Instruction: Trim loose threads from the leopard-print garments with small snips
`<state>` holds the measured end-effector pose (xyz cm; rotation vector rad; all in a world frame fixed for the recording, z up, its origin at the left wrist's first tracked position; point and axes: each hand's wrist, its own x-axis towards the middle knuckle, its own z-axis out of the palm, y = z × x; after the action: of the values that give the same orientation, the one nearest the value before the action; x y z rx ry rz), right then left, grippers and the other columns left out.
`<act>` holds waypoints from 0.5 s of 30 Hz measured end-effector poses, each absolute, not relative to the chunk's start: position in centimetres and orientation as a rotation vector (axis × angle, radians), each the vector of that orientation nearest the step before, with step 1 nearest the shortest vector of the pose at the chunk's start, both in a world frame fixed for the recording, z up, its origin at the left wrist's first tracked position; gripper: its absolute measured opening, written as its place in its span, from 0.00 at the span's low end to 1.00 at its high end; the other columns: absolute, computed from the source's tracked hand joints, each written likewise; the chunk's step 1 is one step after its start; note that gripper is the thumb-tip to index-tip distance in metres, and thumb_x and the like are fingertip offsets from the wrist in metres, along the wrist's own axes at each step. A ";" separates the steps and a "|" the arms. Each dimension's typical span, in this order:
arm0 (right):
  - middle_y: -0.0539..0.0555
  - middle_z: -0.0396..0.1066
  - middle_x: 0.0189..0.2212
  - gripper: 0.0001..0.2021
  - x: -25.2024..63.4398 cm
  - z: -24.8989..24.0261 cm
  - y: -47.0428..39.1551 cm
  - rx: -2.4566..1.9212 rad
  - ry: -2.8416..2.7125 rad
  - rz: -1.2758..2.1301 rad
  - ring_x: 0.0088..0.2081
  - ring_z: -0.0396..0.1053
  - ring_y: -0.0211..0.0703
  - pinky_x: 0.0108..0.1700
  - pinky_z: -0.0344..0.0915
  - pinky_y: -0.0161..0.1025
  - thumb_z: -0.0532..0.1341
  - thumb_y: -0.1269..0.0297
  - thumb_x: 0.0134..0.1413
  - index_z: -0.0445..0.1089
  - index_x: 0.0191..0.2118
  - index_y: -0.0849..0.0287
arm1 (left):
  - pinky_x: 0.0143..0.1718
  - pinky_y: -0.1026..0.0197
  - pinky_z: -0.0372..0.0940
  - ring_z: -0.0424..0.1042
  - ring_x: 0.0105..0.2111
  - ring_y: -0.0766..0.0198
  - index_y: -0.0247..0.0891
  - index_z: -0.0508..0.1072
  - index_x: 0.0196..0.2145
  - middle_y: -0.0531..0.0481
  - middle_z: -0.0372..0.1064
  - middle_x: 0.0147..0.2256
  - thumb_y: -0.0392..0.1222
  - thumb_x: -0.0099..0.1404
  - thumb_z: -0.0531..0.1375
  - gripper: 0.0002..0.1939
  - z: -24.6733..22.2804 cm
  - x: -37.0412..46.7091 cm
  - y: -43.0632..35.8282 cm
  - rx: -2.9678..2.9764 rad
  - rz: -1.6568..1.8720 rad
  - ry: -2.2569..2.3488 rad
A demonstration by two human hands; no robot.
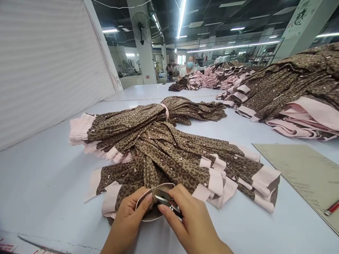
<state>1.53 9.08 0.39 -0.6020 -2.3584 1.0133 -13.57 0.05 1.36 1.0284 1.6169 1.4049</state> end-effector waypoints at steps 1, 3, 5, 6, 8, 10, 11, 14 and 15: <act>0.52 0.66 0.31 0.11 1.4 0.4 9.1 -0.599 -2.378 0.990 0.30 0.67 0.41 0.30 0.62 0.35 0.51 0.56 0.65 0.66 0.38 0.54 | 0.33 0.65 0.58 0.61 0.30 0.64 0.35 0.74 0.27 0.52 0.62 0.27 0.48 0.66 0.54 0.16 1.5 -13.5 0.0 1.044 1.388 1.625; 0.53 0.66 0.33 0.10 1.0 0.2 9.1 -0.599 -2.396 0.942 0.32 0.68 0.42 0.30 0.63 0.35 0.50 0.57 0.66 0.65 0.39 0.54 | 0.34 0.65 0.59 0.62 0.30 0.63 0.35 0.74 0.28 0.51 0.62 0.27 0.47 0.66 0.54 0.16 1.8 -13.3 0.2 1.083 1.366 1.649; 0.53 0.66 0.33 0.11 0.5 0.1 9.1 -0.598 -2.395 0.898 0.32 0.68 0.42 0.30 0.63 0.35 0.50 0.57 0.66 0.65 0.38 0.54 | 0.33 0.65 0.59 0.63 0.29 0.63 0.35 0.74 0.26 0.51 0.62 0.26 0.47 0.65 0.54 0.16 1.8 -13.1 0.5 1.120 1.354 1.667; 0.53 0.66 0.32 0.11 0.3 0.0 9.0 -0.599 -2.393 0.884 0.31 0.68 0.42 0.29 0.63 0.35 0.50 0.57 0.66 0.65 0.37 0.55 | 0.33 0.65 0.60 0.63 0.29 0.63 0.36 0.74 0.26 0.51 0.62 0.26 0.46 0.65 0.54 0.16 1.7 -13.0 0.6 1.133 1.354 1.677; 0.52 0.65 0.31 0.12 0.1 0.0 9.0 -0.593 -2.377 0.896 0.29 0.67 0.41 0.28 0.62 0.35 0.49 0.59 0.66 0.65 0.34 0.55 | 0.33 0.64 0.61 0.65 0.30 0.62 0.36 0.73 0.27 0.50 0.65 0.27 0.46 0.65 0.54 0.15 1.2 -13.2 0.5 1.176 1.312 1.693; 0.51 0.64 0.29 0.14 0.4 0.0 9.2 -0.589 -2.342 0.963 0.29 0.67 0.41 0.29 0.61 0.35 0.48 0.60 0.66 0.64 0.31 0.56 | 0.37 0.61 0.64 0.68 0.33 0.59 0.38 0.74 0.30 0.47 0.68 0.30 0.45 0.65 0.53 0.13 0.6 -14.5 -0.5 1.284 1.219 1.766; 0.51 0.64 0.29 0.13 0.9 0.0 9.5 -0.612 -2.316 1.002 0.29 0.67 0.41 0.29 0.62 0.35 0.48 0.61 0.66 0.64 0.31 0.56 | 0.39 0.58 0.64 0.69 0.35 0.57 0.38 0.75 0.32 0.46 0.69 0.32 0.44 0.65 0.52 0.13 0.3 -15.7 -1.3 1.350 1.168 1.867; 0.50 0.64 0.28 0.12 3.2 -0.2 11.3 -0.817 -2.160 1.083 0.30 0.65 0.42 0.32 0.62 0.36 0.51 0.57 0.64 0.64 0.32 0.55 | 0.38 0.44 0.65 0.68 0.36 0.45 0.38 0.76 0.26 0.39 0.67 0.34 0.41 0.60 0.51 0.14 0.0 -19.9 -4.4 1.380 0.956 2.677; 0.50 0.63 0.27 0.13 4.1 -0.3 11.9 -0.904 -2.080 1.112 0.30 0.64 0.42 0.31 0.62 0.36 0.51 0.56 0.63 0.63 0.31 0.55 | 0.35 0.39 0.64 0.68 0.37 0.40 0.38 0.77 0.30 0.37 0.67 0.36 0.42 0.60 0.51 0.15 0.1 -21.0 -5.2 1.237 0.697 2.981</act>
<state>4.12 11.92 -0.33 -0.9036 -2.0804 1.1123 -21.04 -5.22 0.08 1.2370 2.9809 0.6968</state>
